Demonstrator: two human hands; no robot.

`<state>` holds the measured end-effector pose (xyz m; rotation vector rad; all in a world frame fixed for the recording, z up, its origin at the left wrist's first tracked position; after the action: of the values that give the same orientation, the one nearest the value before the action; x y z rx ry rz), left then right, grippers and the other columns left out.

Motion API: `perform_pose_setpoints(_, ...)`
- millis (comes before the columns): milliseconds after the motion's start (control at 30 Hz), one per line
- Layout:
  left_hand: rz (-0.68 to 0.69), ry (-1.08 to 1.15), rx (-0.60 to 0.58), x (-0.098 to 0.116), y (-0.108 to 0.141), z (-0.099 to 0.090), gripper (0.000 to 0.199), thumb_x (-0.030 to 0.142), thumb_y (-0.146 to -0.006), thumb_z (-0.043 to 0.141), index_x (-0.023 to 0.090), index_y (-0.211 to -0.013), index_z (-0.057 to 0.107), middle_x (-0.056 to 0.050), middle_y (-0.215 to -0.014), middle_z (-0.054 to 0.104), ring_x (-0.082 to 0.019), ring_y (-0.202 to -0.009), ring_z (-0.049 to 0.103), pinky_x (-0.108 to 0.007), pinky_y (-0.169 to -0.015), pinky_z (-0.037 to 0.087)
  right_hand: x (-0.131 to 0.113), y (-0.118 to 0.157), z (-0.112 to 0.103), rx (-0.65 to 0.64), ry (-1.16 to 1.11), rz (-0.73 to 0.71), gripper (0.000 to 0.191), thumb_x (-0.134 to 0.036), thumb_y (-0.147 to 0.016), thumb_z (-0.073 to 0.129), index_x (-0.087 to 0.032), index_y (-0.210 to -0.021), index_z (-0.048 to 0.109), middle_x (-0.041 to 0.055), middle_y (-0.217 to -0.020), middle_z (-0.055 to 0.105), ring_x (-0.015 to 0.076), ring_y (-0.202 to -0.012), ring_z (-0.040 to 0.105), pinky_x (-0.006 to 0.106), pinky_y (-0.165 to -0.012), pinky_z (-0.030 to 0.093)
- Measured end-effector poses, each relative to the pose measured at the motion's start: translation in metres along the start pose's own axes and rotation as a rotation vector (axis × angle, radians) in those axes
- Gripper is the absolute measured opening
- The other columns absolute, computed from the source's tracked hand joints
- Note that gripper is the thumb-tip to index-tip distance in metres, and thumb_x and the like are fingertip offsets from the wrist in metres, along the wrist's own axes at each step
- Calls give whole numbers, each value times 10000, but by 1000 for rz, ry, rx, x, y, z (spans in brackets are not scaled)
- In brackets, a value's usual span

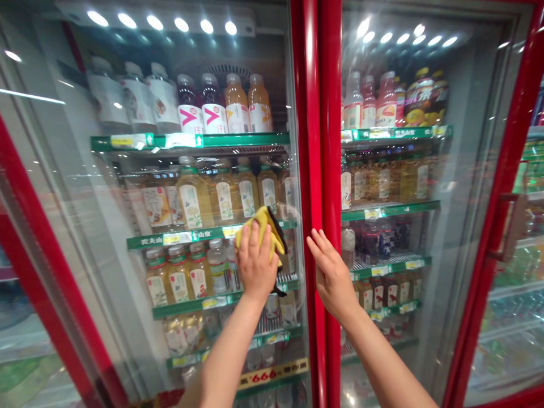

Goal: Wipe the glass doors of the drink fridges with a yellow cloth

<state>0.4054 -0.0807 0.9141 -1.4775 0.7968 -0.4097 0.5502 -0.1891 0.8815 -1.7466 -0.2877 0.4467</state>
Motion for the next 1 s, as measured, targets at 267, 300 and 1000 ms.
perform_pose_setpoints(267, 58, 13, -51, -26, -16, -8, 605, 220, -921, 603, 261, -1511, 478, -74, -1597, 455, -235, -1538, 316, -481, -1307, 135, -23, -13, 17, -37, 8, -78, 800, 19, -928, 405, -343, -1621, 233, 73, -1628, 407, 241, -1554, 272, 541, -1191, 429)
perform_pose_setpoints(300, -21, -2, -7, -40, -18, -15, 627, 212, -914, 611, 253, -1523, 463, -88, -1615, 426, -252, -1546, 296, -492, -1300, 161, -25, -9, 22, -43, 13, -71, 809, 22, -925, 410, -343, -1623, 225, 73, -1637, 390, 245, -1558, 257, 546, -1190, 429)
perform_pose_setpoints(1000, -14, -103, 30, -117, 54, -63, 735, 266, -938, 612, 242, -1604, 303, -133, -1647, 359, -298, -1568, 223, -509, -1282, 215, -62, 9, 122, 22, 182, -116, 805, 13, -942, 376, -300, -1640, 126, 112, -1640, 360, 245, -1567, 209, 602, -1212, 352)
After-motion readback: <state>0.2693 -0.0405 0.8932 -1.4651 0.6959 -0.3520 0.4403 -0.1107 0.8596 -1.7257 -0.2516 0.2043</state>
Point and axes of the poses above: each hand's wrist, its own y-axis away from the middle knuckle, its own z-axis out of the palm, x = y × z, the point moved 4 cm from there along -y, towards the middle knuckle
